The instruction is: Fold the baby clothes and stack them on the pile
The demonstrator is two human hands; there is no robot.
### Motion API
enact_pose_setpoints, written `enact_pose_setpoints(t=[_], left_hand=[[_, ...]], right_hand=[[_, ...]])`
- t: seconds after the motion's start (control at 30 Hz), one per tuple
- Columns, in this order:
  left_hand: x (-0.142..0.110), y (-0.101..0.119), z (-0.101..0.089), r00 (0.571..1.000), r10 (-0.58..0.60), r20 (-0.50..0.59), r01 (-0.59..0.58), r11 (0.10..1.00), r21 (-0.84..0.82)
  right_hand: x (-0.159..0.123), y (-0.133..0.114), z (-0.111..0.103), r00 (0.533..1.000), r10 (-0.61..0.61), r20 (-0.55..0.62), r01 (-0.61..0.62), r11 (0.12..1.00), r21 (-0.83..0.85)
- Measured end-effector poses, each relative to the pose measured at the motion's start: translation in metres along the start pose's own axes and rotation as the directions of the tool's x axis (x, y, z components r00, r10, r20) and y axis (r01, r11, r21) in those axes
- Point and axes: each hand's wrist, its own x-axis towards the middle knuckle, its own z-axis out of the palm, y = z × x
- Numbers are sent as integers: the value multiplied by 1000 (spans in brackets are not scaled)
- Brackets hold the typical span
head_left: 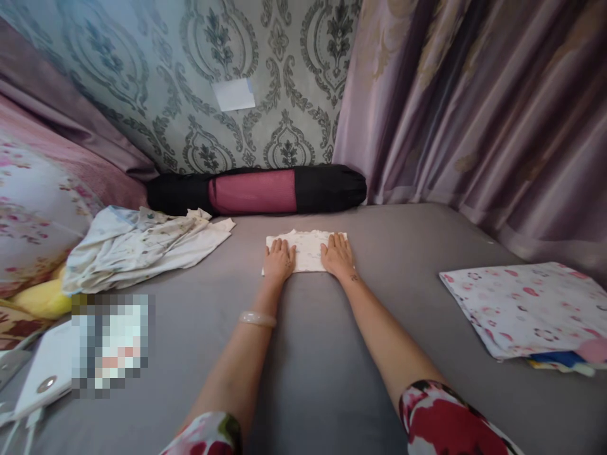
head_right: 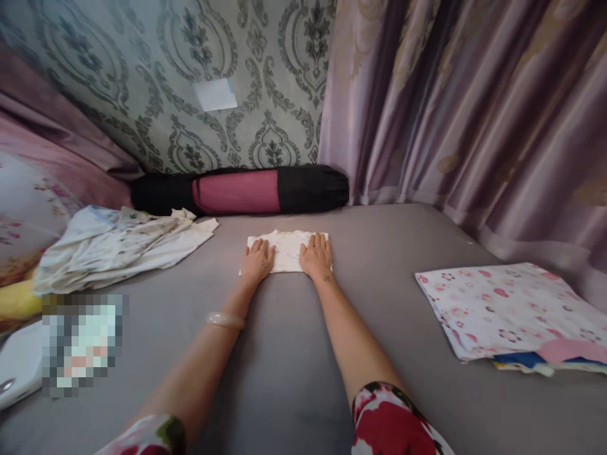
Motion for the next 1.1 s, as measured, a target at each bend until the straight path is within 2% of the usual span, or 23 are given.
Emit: enact_pose_setpoints(t=[0.13, 0.33, 0.47, 0.57, 0.83, 0.97, 1.03, 1.1], left_hand=[[2, -1, -1, 998, 1, 62, 0, 1000, -9], [9, 1, -14, 985, 17, 169, -19, 1000, 14], [8, 14, -19, 988, 123, 98, -126, 992, 25], [4, 24, -15, 975, 208, 79, -207, 978, -16], [1, 30, -1, 980, 186, 71, -183, 982, -45], [4, 15, -7, 973, 217, 78, -213, 975, -62], [2, -6, -12, 984, 174, 33, -172, 984, -50], [-4, -36, -19, 996, 89, 10, -89, 996, -21]], right_hand=[[2, 0, -2, 999, 9, 31, -9, 1000, 0], [5, -6, -10, 997, 25, 72, -24, 1000, -13], [2, -20, -13, 995, -104, 9, 103, 995, 13], [1, -28, -8, 982, -189, 21, 188, 981, 47], [-1, -29, 3, 981, -192, 16, 191, 981, 44], [-1, -29, 1, 981, -189, 32, 188, 981, 43], [0, -28, 0, 981, -190, 46, 188, 981, 37], [1, -28, -1, 979, -193, 68, 191, 981, 30]])
